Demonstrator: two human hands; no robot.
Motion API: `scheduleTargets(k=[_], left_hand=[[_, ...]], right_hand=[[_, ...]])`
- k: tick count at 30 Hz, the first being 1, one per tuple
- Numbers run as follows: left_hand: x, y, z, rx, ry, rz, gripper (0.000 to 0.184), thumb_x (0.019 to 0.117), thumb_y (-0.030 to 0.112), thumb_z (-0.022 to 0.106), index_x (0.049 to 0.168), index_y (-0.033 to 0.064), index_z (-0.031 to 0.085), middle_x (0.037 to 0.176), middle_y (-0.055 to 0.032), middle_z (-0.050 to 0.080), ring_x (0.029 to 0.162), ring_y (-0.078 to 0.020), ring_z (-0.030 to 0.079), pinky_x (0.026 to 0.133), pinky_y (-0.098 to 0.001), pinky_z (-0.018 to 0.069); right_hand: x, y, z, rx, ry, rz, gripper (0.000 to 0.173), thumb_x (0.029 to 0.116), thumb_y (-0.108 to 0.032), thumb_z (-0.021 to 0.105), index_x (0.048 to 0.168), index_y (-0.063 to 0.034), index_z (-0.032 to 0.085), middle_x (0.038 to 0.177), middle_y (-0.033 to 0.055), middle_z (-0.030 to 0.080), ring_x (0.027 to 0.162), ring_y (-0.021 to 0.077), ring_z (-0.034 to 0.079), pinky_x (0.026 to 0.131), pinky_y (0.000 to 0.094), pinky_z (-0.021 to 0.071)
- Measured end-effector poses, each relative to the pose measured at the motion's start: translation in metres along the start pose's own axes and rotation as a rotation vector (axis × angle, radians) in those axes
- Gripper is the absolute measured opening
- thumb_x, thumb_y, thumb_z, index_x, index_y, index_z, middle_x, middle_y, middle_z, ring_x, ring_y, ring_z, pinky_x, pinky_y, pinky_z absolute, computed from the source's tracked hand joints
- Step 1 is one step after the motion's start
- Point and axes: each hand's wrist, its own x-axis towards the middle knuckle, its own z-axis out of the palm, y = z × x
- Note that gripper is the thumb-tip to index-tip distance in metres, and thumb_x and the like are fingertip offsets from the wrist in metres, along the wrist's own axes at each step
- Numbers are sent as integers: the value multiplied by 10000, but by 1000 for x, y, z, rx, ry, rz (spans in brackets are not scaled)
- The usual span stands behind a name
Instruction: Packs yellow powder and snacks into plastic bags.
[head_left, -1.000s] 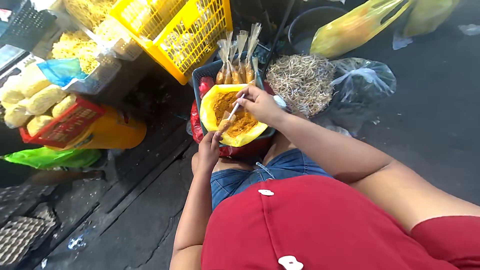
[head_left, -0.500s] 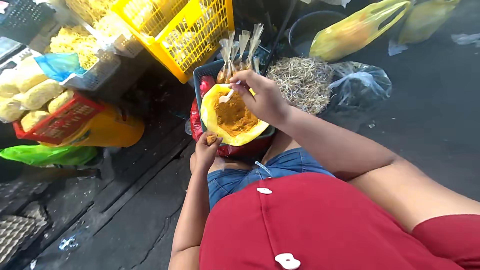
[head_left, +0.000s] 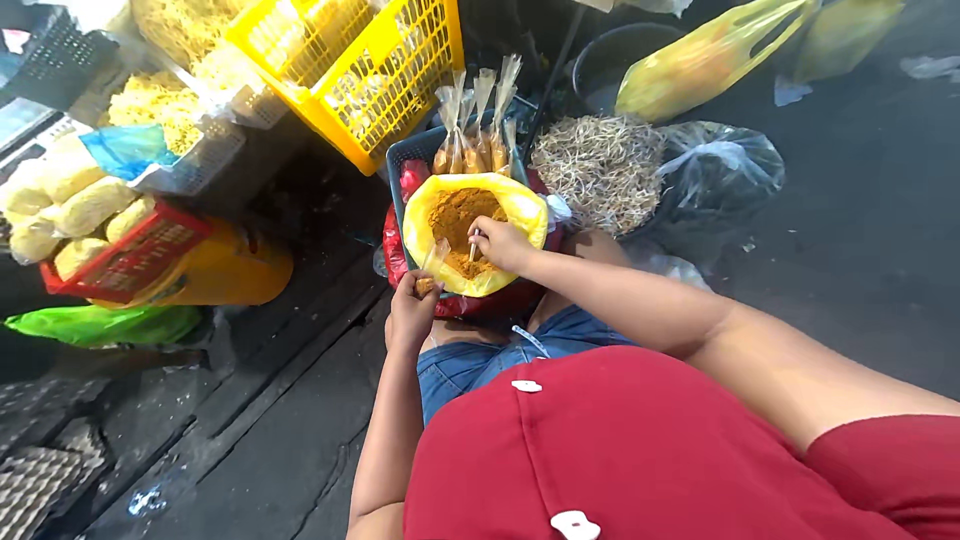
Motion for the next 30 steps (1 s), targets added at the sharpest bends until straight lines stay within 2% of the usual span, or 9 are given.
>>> scheduleTargets(k=[3,7,15,22,26,28,30], left_hand=[[1,8,0,65,-9,-2,286,932,141,725,1151,-23,641,935,-97,678,811,-107,642,787,-299,543],[2,5,-1,128,-25,-9,294,935,168,740,1150,-8,641,920,-104,662,784,-143,626,769,-339,535],[9,16,0,210,-48,-57,316,949,178,731,1177,-22,642,983,-154,674,854,-204,653,830,-393,544],[11,27,-4,235,-77,-33,291,948,190,734,1146,-7,651,952,-131,668,826,-187,642,803,-379,539],[14,32,-3,242,-89,-9,283,942,180,739,1147,3,654,967,-141,668,837,-205,646,804,-400,542],[16,34,-1,234,-98,-15,304,928,166,750,1160,0,647,1002,-155,677,877,-229,663,832,-429,551],[17,35,1,194,-99,-22,316,917,155,758,1169,2,643,996,-150,676,874,-223,660,831,-430,548]], right_hand=[[1,-1,-15,134,34,60,275,1085,-155,494,1285,13,581,1112,201,692,944,320,723,851,514,594],[-2,-9,-43,415,110,136,271,1094,-133,476,1308,24,533,1124,159,691,895,210,730,784,390,616],[-15,-33,-91,756,236,51,187,1078,-110,506,1245,-25,518,1056,97,699,830,152,734,725,308,623],[-15,-37,-80,698,133,-4,188,1085,-88,475,1254,-12,506,1055,97,693,855,145,724,757,317,616],[-19,-42,-67,666,5,-38,194,1080,-68,468,1256,1,511,1124,120,678,925,168,713,803,351,605],[-27,-52,-62,571,-39,-122,196,1073,-51,472,1245,12,540,1158,125,677,953,167,712,815,348,608],[-38,-62,-61,431,-28,-306,196,1056,-39,495,1224,15,580,1170,119,685,943,142,710,801,321,610]])
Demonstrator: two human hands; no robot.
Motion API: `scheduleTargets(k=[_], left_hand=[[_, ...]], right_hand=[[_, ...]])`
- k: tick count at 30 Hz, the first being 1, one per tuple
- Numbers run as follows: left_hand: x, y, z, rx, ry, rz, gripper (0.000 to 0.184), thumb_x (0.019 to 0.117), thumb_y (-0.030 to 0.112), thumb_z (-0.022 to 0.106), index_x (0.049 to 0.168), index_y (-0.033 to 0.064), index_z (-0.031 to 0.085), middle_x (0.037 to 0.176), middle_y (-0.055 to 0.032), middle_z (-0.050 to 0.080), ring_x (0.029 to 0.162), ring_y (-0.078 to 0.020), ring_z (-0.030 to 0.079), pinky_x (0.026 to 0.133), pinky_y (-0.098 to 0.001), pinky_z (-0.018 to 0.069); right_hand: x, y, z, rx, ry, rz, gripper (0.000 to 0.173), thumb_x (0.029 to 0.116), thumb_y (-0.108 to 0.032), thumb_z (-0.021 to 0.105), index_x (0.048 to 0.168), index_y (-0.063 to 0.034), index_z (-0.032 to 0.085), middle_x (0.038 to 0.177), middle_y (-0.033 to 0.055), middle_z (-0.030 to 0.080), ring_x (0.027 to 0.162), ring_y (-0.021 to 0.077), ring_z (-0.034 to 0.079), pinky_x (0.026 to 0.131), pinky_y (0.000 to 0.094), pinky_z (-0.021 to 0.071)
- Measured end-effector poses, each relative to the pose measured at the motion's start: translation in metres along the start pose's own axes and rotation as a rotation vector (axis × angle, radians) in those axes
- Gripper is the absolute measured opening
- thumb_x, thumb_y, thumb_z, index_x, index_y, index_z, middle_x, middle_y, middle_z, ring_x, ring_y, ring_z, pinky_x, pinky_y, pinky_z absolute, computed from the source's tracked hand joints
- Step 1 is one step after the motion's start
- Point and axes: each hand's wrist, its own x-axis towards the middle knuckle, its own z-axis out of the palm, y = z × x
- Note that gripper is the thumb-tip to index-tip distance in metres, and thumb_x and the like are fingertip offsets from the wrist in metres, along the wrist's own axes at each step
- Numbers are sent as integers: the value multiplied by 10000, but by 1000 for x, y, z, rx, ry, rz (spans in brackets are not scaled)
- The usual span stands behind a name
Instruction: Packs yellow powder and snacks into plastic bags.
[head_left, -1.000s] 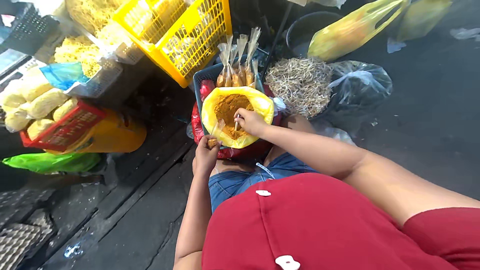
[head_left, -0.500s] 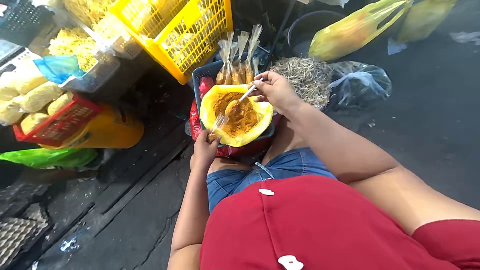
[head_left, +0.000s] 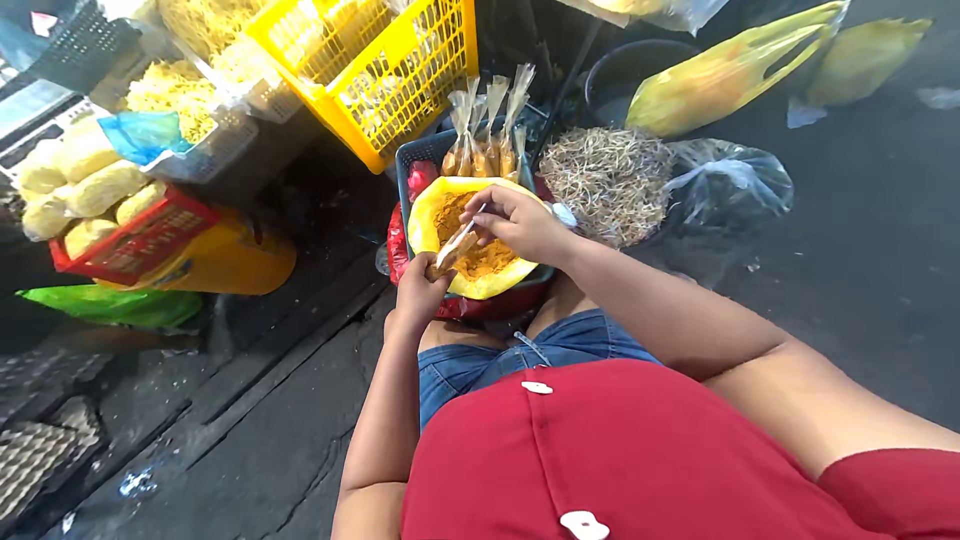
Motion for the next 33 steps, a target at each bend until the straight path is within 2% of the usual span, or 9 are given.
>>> scheduleTargets(k=[4,7,10,13,16,19,24,27,33], left_hand=[[-1,-11,4,-204,62,43,250,901,85,743,1117,-2,652,900,-78,664,780,-111,629,750,-321,542],[-2,-23,6,-294,132,69,239,889,39,733,1111,-7,656,890,-57,665,767,-66,622,731,-272,539],[-7,-32,4,-395,175,54,244,873,23,738,1101,-3,656,905,-38,667,795,-59,629,758,-264,545],[-8,-45,3,-603,194,76,193,845,-28,709,1016,18,634,871,3,691,794,-63,664,756,-262,578],[-10,-47,3,-520,196,78,223,856,-44,708,1069,-19,647,904,-18,705,834,-57,676,803,-264,578],[-11,-46,-1,-356,175,36,215,875,22,741,1071,-1,657,890,-27,692,799,-47,654,775,-255,557],[-13,-44,-5,-218,141,-36,227,905,120,747,1081,10,656,868,-27,660,774,-45,616,753,-248,520],[-14,-38,-4,-162,112,-52,260,914,152,738,1116,9,660,912,-60,670,823,-90,630,791,-297,525],[-5,-20,-7,6,69,-87,273,934,169,720,1149,9,665,1017,-137,681,930,-227,657,877,-439,532]], right_hand=[[-11,-22,-8,-150,86,-309,197,1038,-56,535,1205,4,620,1161,87,701,944,106,706,799,287,615],[-6,-27,-22,-117,255,-378,189,1042,-53,525,1201,22,594,1152,95,700,967,128,713,800,311,629],[9,-7,-25,-169,335,-223,208,1055,-100,526,1221,11,585,1150,111,693,952,143,715,801,326,622],[17,31,-6,-294,221,11,262,1070,-147,503,1258,6,605,1150,165,693,967,255,710,858,454,597],[18,70,28,-380,79,140,261,1073,-165,511,1252,-14,626,1099,192,700,940,329,709,867,541,571],[17,86,47,-313,16,296,244,1072,-154,520,1256,-29,623,1096,181,695,903,306,716,832,509,589],[23,73,21,22,140,461,265,1083,-112,495,1297,31,557,1151,188,676,923,244,728,809,424,616],[21,59,1,172,228,467,267,1085,-111,492,1306,33,537,1125,153,671,877,184,712,782,365,608],[18,33,-32,324,354,350,212,1070,-95,517,1266,-18,544,1041,83,692,829,145,714,730,314,610]])
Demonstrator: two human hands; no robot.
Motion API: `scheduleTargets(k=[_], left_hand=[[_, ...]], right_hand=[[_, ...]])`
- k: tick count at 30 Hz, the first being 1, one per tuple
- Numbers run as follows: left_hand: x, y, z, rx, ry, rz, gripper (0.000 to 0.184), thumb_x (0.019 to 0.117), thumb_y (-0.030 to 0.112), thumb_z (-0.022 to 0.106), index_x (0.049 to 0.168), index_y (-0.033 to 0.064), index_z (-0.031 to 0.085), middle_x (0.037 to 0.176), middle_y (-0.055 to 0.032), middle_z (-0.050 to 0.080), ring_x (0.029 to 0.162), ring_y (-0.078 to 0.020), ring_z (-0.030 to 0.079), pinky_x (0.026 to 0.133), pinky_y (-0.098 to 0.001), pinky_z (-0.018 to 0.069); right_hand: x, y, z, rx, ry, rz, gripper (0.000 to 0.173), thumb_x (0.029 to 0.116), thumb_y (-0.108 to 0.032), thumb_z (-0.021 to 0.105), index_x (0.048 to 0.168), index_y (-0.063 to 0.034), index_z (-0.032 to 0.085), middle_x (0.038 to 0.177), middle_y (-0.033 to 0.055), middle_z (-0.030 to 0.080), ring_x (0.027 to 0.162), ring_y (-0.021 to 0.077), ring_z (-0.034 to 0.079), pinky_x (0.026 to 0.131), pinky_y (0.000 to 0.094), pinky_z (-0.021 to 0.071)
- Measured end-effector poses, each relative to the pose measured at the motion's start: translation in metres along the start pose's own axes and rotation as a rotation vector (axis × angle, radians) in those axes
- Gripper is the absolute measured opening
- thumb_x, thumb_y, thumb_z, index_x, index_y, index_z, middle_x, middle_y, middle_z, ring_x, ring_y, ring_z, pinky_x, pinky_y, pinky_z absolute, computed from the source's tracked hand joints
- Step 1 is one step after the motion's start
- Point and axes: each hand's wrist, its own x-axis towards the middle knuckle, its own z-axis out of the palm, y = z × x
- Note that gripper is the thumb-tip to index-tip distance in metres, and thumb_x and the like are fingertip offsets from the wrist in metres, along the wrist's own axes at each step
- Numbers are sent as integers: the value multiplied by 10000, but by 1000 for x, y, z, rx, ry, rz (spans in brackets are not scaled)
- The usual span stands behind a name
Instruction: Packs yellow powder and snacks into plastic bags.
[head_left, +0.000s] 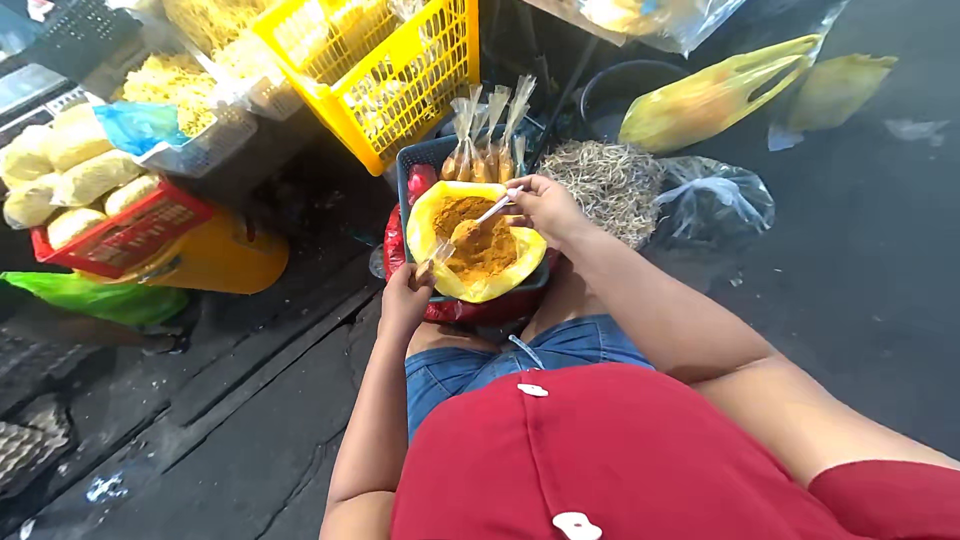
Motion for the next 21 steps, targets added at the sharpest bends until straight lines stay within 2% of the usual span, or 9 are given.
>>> scheduleTargets(k=[4,11,16,18,21], left_hand=[[4,10,-3,77,-27,-11,285,944,179,714,1171,11,670,1071,-164,684,996,-270,663,923,-486,526],[3,21,-4,135,-36,41,276,944,176,714,1160,8,677,1052,-166,682,974,-277,662,908,-485,530],[8,30,1,145,-43,49,319,939,181,732,1199,11,658,1088,-181,677,1004,-304,660,918,-510,527],[10,31,2,117,-47,59,332,935,166,735,1218,13,654,1101,-190,676,1010,-304,663,920,-510,530],[12,31,3,50,-83,26,320,949,141,720,1232,13,642,1107,-185,682,1010,-291,671,924,-504,533]], right_hand=[[-3,-16,-5,55,-4,-24,199,1068,-88,518,1257,-28,538,1053,84,701,839,142,724,723,291,610],[0,-12,1,-18,-158,21,197,1069,-68,506,1257,-16,533,1046,86,687,848,142,711,770,315,604],[-7,-8,15,-64,-274,13,213,1065,-50,501,1268,-1,542,1135,124,674,953,179,711,831,354,602],[-15,-12,18,-138,-316,-99,198,1053,-33,519,1237,16,573,1137,120,681,957,168,713,836,343,608],[-26,-23,13,-336,-358,-438,170,1031,-46,561,1171,2,645,1126,90,695,910,109,700,814,289,606]])
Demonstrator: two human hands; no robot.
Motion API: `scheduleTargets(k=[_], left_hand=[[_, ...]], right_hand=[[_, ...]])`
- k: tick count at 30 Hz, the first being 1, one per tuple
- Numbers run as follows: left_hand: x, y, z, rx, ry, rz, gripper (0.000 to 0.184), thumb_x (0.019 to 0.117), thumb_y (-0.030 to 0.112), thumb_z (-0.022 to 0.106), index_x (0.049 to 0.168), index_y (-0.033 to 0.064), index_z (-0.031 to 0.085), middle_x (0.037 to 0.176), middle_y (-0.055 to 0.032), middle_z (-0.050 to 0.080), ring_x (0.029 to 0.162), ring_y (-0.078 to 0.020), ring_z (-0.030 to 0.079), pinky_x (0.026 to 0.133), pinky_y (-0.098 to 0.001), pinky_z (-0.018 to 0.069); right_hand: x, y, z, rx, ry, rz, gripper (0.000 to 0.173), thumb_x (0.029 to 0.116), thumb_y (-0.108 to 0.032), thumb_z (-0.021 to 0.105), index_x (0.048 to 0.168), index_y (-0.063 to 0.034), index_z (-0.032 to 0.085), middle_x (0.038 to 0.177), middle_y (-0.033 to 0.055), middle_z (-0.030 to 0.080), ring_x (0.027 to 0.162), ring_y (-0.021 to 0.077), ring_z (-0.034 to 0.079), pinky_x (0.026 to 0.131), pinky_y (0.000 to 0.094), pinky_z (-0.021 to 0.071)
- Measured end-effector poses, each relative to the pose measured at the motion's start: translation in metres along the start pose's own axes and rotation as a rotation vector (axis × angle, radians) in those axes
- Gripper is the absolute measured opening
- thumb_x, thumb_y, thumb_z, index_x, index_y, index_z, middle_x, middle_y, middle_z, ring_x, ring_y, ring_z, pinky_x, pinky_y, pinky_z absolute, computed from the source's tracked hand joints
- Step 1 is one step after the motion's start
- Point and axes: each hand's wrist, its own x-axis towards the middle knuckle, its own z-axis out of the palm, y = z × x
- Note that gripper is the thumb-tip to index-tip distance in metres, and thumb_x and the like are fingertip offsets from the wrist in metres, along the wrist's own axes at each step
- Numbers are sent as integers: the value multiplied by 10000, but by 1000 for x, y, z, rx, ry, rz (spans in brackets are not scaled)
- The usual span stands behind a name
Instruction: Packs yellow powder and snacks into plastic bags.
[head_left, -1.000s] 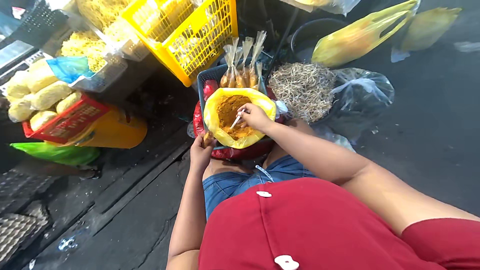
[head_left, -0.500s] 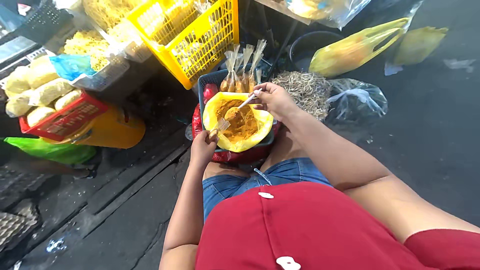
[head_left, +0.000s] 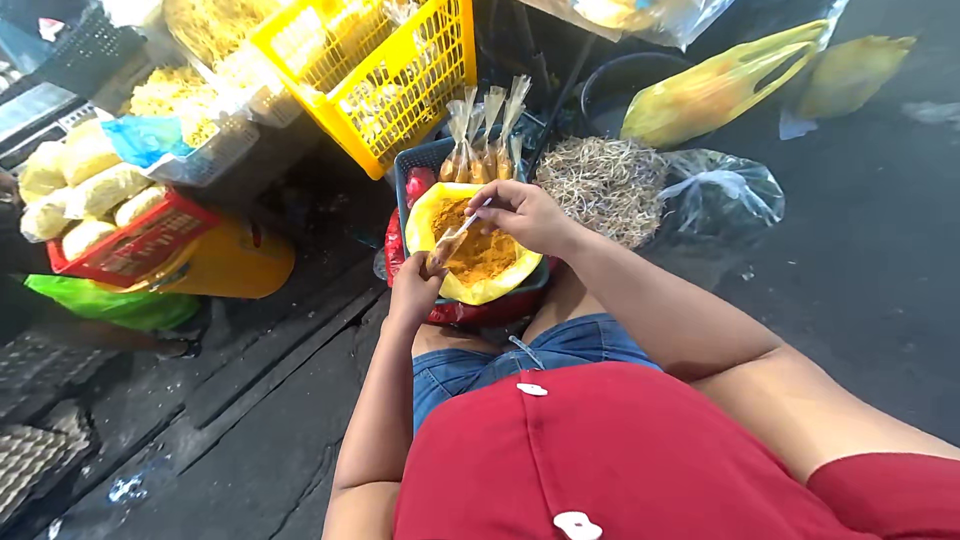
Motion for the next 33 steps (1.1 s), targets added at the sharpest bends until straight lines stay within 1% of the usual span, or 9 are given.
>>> scheduleTargets(k=[5,11,15,17,20,23,27,31,33], left_hand=[[-2,-7,5,-179,52,41,257,928,87,723,1158,-3,657,994,-143,694,887,-193,674,835,-410,555],[-4,-29,15,-746,269,246,269,825,-51,714,1075,27,656,899,-20,727,771,-104,703,720,-306,615],[-3,-24,12,-867,313,317,271,888,-42,661,1144,44,639,914,15,715,723,-61,665,645,-242,578],[-3,-16,8,-853,311,296,287,897,-24,677,1172,41,632,930,13,700,737,-48,650,648,-224,564],[-1,-5,-3,-973,166,309,412,940,373,697,1250,127,581,1033,32,682,824,-38,641,698,-206,545],[1,21,-19,-1093,24,323,677,929,718,525,1342,183,552,1118,45,674,943,-57,650,799,-224,547],[12,58,-34,-1242,23,352,441,1076,501,347,1242,190,611,1086,26,684,978,-87,666,849,-258,565],[25,81,-44,-1189,63,373,260,1060,280,482,1174,109,641,1073,-37,692,931,-120,681,784,-280,585],[31,90,-45,-1130,76,420,225,1035,211,550,1170,63,652,1097,-52,698,992,-148,681,878,-341,581]], right_hand=[[-5,-11,-14,-87,98,-263,172,1021,-50,572,1165,5,650,1132,71,711,922,88,707,820,272,613],[-16,9,-25,-55,386,-92,203,1039,-83,545,1215,3,597,1120,80,704,906,122,718,785,316,632],[-43,52,0,-618,176,29,256,1055,-86,515,1236,24,658,1119,211,707,987,356,714,885,551,576],[-54,69,12,-800,108,17,255,1040,-54,516,1224,19,677,1105,229,714,1042,416,701,930,582,550],[-63,80,21,-873,91,-30,248,995,0,543,1180,15,707,1080,217,731,1067,435,681,945,598,514],[-66,83,22,-885,119,-70,223,977,-2,576,1137,-8,731,1088,195,739,1137,435,658,952,615,500],[-68,80,18,-880,101,-44,241,987,-10,550,1143,-23,734,1130,184,730,1206,419,626,1028,609,463],[-74,81,18,-875,83,-63,250,991,5,526,1134,-14,731,1144,176,730,1236,398,617,1047,606,449],[-76,86,19,-876,120,-100,240,982,12,536,1108,-14,739,1119,171,739,1214,392,635,1039,600,462]])
